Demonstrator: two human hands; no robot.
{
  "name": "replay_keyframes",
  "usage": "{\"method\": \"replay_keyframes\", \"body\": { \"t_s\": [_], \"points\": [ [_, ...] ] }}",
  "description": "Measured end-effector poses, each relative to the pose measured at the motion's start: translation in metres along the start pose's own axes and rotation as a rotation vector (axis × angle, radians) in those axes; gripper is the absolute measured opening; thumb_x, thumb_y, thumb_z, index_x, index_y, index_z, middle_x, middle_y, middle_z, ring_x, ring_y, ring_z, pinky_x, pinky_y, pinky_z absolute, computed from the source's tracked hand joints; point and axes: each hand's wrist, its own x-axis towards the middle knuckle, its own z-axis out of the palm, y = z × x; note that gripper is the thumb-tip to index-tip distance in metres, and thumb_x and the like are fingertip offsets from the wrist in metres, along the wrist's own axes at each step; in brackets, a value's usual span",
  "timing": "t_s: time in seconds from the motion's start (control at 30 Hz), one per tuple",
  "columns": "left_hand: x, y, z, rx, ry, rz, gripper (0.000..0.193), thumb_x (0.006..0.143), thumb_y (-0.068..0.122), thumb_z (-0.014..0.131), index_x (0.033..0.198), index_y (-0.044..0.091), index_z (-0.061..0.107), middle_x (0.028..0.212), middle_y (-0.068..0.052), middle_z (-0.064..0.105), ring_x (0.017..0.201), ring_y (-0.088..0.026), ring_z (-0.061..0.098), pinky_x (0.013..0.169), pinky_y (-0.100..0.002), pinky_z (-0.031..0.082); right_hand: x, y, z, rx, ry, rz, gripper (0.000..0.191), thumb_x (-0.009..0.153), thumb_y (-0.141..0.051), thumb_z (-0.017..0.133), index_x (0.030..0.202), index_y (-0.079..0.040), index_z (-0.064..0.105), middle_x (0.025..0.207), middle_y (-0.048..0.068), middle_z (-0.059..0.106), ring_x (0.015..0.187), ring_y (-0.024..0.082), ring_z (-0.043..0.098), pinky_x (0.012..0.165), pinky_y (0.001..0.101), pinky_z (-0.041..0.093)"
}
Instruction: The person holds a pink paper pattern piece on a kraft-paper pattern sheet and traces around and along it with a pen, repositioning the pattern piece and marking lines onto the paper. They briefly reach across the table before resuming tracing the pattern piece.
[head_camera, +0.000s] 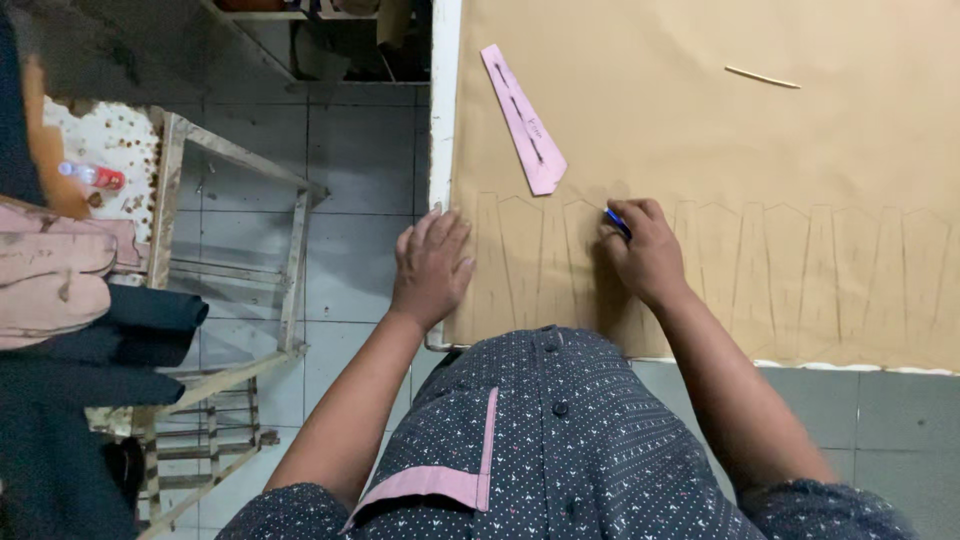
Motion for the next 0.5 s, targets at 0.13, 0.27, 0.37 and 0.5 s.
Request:
{"method": "replay_keyframes", "body": {
  "t_s": [0.13,0.27,0.37,0.5],
  "points": [
    [0.018,-0.01,-0.002,-0.051,-0.029,0.086,0.046,0.092,0.026,0.066,0.136,0.013,0.061,0.153,-0.004,0.048,0.146,-0.027,0.036,0.119,-0.056,0.026,0.04,-0.03,0.019,-0.027,-0.004,-0.01,0.037,0.096,-0.018,0.071,0.131,-0.008,0.066,0.124,0.014,0.062,0.105,0.034,0.066,0.087,0.0418,0.054],
    [0.052,-0.02,-0.002,-0.134,-0.027,0.099,0.042,0.094,0.023,0.067,0.135,0.015,0.062,0.15,0.0,0.052,0.147,-0.023,0.039,0.121,-0.055,0.027,0.068,-0.044,0.028,-0.06,-0.033,0.009,0.036,0.095,-0.019,0.072,0.129,-0.009,0.068,0.119,0.013,0.063,0.099,0.033,0.067,0.083,0.0417,0.054],
    [0.084,-0.025,0.001,-0.155,0.016,0.146,0.048,0.093,0.023,0.068,0.14,0.014,0.06,0.153,-0.002,0.05,0.148,-0.025,0.036,0.121,-0.058,0.025,0.075,-0.045,0.034,-0.066,-0.087,0.005,0.034,0.095,-0.02,0.074,0.127,-0.009,0.071,0.114,0.012,0.065,0.095,0.032,0.067,0.082,0.0414,0.054],
    [0.123,-0.029,0.004,-0.153,-0.033,0.149,0.053,0.092,0.023,0.069,0.143,0.017,0.059,0.155,0.001,0.048,0.15,-0.028,0.031,0.118,-0.063,0.019,0.08,-0.043,0.044,0.032,-0.082,-0.049,0.037,0.088,-0.021,0.079,0.121,-0.008,0.072,0.107,0.011,0.066,0.094,0.03,0.068,0.082,0.0388,0.056]
  ]
}}
